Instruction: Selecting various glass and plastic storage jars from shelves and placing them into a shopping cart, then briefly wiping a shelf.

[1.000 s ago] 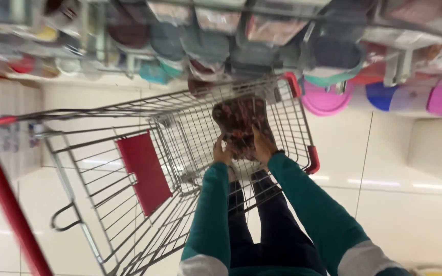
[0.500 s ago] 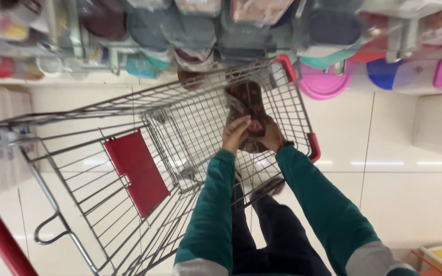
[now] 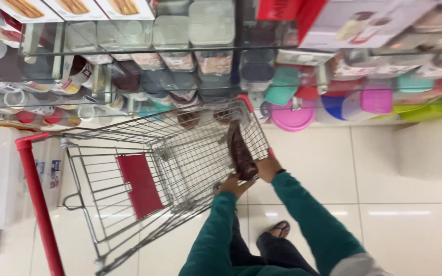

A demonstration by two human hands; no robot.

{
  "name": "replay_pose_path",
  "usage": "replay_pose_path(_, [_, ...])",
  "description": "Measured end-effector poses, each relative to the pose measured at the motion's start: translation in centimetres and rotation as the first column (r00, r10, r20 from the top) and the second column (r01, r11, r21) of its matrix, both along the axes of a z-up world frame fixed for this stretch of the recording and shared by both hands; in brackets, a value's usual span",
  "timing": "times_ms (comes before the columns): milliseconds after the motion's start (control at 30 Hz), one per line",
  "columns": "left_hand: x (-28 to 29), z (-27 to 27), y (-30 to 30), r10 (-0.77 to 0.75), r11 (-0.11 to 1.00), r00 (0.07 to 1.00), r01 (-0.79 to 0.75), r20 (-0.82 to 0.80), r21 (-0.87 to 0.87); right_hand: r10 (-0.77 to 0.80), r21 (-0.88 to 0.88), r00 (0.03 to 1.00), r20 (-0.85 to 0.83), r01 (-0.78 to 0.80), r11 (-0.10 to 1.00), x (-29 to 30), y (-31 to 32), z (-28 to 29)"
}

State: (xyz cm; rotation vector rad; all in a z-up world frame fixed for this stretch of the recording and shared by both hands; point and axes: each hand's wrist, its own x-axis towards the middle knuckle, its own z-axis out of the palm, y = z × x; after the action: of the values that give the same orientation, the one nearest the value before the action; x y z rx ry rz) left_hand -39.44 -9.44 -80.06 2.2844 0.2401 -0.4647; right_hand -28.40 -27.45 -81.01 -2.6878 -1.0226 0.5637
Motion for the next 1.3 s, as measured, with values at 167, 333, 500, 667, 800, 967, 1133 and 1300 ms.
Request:
replay_pose_path(167, [-1.5,2.5,-3.7,-0.025,0.975,0.994,0.048,-0.106,0.218,-0.052,0.013,0.999,0.012,0.051,0.999,-2.8,-3.1,0.1])
replay_pose_path(333, [-2.5,3.7,-10.1,-0.066,0.918,0.990,0.109,-0.124,0.382,-0.138,0.044,0.990,-0.030,0.140,0.989,-4.7,-8.3,0.2])
replay_pose_path(500, [-4.9,0.6,-17.5,-0.168,0.912,0.981,0.194,-0.101,0.361,-0.183,0.077,0.982,-0.054,0.187,0.979,-6.9,-14.9,0.2])
replay_pose_path(667, [-3.7,-0.6,-22.8,-0.233,0.904,0.972,0.230,-0.038,0.361,-0.203,0.094,0.978,-0.035,0.206,0.974,-7.4,-23.5,0.7])
replay_pose_path(800, [-3.1,0.8,-27.7,-0.321,0.911,0.945,0.291,0.061,0.293,-0.241,0.139,0.970,-0.040,0.244,0.960,-7.3,-29.5,2.9])
replay_pose_path(967, [-1.8,-1.1,-34.0,-0.448,0.866,0.894,0.429,0.018,0.256,-0.248,0.214,0.969,0.007,0.241,0.947,-7.0,-36.9,2.4])
replay_pose_path(1133, [1.1,-1.9,-39.6,-0.425,0.899,0.904,0.427,-0.039,0.093,-0.311,0.174,0.950,0.024,0.303,0.937,-5.1,-43.4,2.3])
replay_pose_path(1300, [2.6,-3.9,-45.6,-0.458,0.877,0.879,0.471,-0.131,0.097,-0.280,0.118,0.960,0.008,0.277,0.954,-1.7,-48.7,3.0])
